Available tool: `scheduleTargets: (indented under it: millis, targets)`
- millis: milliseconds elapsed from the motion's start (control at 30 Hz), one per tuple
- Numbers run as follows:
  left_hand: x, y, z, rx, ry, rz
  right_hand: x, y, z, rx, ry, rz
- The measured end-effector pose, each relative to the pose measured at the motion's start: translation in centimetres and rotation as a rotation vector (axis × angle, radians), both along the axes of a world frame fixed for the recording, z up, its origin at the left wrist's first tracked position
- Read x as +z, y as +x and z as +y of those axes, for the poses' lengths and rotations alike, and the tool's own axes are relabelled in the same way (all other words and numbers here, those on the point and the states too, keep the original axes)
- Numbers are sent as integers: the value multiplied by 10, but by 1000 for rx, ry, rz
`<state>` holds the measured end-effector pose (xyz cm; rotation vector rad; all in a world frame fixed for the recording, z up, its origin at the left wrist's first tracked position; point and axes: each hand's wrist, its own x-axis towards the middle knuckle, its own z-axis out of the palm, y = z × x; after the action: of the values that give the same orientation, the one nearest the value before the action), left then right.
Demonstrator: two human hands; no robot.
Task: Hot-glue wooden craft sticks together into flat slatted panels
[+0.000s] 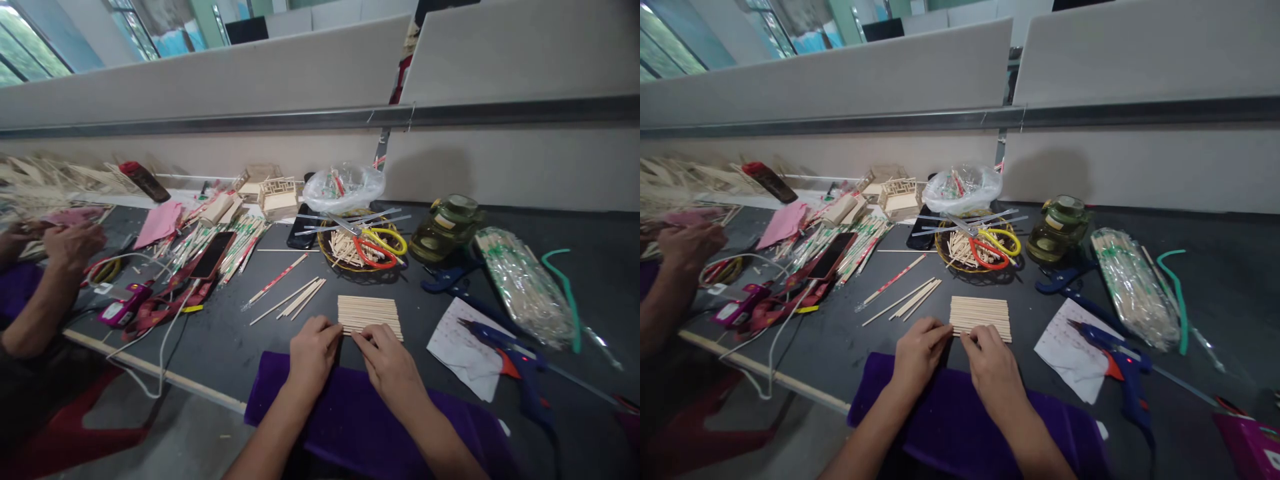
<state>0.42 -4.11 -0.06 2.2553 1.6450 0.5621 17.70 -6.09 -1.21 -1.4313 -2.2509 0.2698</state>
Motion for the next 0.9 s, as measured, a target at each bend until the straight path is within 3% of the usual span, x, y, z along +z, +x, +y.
scheduleTargets:
  millis: [900]
  targets:
    - [1,1,-1,-9,43,83,4,-2,0,-24,-64,-22]
